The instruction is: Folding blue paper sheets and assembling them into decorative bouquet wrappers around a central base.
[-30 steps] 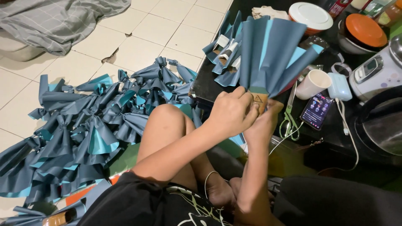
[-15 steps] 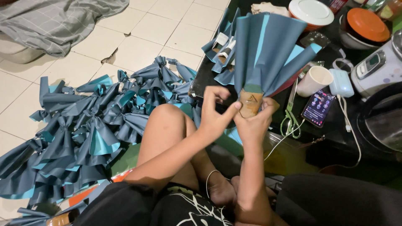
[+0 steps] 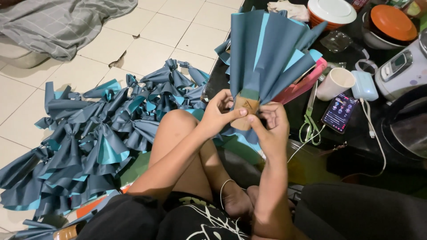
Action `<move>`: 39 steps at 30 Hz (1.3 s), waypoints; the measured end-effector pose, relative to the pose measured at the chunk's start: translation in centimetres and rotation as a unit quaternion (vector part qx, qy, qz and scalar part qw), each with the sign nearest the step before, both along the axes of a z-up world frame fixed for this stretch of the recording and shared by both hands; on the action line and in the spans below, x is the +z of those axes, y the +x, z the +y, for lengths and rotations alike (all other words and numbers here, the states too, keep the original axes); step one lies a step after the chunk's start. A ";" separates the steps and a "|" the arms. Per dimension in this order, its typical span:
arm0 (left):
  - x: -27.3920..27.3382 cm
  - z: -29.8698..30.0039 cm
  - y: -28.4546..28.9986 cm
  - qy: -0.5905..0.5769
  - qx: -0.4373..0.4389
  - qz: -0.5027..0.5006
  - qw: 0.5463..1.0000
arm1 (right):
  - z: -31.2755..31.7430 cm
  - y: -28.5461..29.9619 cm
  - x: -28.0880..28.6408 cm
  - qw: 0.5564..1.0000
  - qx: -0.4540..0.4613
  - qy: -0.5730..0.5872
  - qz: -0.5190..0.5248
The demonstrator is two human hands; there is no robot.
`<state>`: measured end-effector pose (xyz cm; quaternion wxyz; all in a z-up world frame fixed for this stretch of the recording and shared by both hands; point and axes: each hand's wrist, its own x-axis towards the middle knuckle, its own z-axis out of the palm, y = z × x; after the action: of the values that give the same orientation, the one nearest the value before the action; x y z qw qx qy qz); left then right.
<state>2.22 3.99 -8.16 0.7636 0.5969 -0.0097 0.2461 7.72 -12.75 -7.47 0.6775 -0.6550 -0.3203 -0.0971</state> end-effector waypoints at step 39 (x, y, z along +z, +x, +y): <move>-1.0 1.1 -1.2 0.032 0.036 0.090 0.995 | 2.9 3.3 -7.0 0.864 0.296 0.206 0.351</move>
<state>1.03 5.13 -9.19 0.7324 0.6411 0.0725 0.2178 11.02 -9.89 -14.48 0.8617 -0.3653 -0.2128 0.2807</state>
